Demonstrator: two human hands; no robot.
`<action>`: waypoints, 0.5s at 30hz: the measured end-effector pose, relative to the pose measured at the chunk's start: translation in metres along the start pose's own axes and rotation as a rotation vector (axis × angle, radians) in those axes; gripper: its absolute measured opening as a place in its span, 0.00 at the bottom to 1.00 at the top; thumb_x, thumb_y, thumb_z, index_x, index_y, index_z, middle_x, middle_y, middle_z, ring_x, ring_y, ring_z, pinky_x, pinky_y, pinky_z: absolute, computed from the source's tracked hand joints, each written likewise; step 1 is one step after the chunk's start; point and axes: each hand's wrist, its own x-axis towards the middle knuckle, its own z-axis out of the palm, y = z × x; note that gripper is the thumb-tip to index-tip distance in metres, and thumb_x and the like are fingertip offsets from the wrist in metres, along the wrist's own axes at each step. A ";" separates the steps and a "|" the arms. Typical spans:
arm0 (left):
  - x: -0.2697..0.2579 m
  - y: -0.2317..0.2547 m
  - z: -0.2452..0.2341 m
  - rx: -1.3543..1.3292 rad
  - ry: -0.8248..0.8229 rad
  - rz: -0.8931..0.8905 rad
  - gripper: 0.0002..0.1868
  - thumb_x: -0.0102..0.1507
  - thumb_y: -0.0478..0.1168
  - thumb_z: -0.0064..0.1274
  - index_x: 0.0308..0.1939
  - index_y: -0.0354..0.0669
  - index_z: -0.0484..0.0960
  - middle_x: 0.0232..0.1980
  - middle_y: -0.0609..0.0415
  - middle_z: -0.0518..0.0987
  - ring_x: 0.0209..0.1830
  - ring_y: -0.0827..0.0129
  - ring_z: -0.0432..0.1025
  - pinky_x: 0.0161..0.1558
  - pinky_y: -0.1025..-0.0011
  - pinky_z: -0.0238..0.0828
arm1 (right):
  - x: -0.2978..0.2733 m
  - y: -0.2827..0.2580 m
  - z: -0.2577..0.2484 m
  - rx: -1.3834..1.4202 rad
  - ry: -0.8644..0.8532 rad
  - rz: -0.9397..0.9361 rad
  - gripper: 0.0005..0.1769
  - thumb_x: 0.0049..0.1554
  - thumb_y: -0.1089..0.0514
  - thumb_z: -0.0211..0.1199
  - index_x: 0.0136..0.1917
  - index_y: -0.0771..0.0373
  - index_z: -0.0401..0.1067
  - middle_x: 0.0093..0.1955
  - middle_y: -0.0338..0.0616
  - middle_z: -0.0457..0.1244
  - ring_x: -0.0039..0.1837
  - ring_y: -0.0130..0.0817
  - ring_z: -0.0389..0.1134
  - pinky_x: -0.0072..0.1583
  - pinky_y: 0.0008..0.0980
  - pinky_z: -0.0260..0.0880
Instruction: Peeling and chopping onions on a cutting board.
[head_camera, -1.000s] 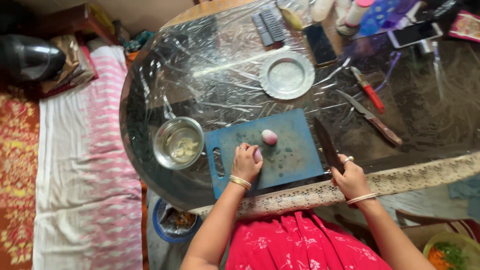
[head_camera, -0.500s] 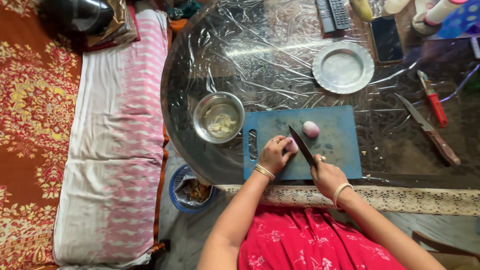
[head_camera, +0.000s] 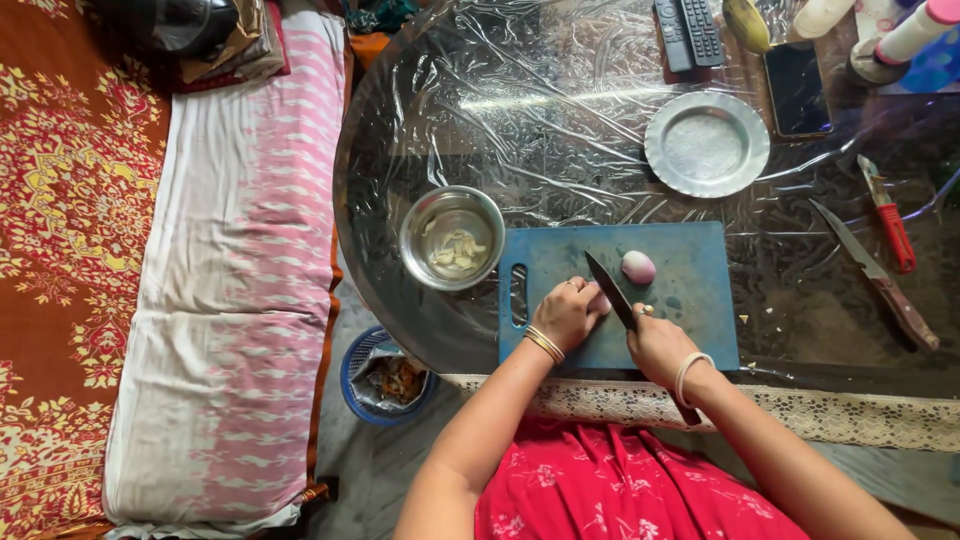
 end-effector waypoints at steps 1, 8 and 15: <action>0.002 -0.001 0.000 -0.017 0.009 0.027 0.16 0.58 0.41 0.63 0.49 0.45 0.81 0.46 0.46 0.79 0.45 0.49 0.76 0.48 0.57 0.76 | 0.006 -0.001 0.001 0.004 -0.021 0.016 0.18 0.61 0.55 0.47 0.60 0.69 0.62 0.41 0.67 0.69 0.47 0.67 0.70 0.53 0.61 0.69; 0.028 0.002 0.011 0.136 -0.227 0.023 0.05 0.64 0.42 0.53 0.41 0.50 0.82 0.44 0.38 0.77 0.39 0.45 0.78 0.39 0.51 0.77 | 0.019 -0.018 0.010 0.041 -0.006 0.067 0.17 0.62 0.53 0.48 0.61 0.61 0.61 0.45 0.69 0.68 0.50 0.70 0.69 0.54 0.63 0.68; 0.040 0.005 0.017 0.211 -0.271 -0.050 0.05 0.59 0.39 0.53 0.38 0.50 0.83 0.46 0.37 0.78 0.41 0.44 0.79 0.41 0.52 0.79 | -0.005 0.038 0.053 0.007 0.051 -0.058 0.17 0.59 0.59 0.48 0.61 0.63 0.59 0.41 0.68 0.68 0.47 0.70 0.69 0.51 0.62 0.68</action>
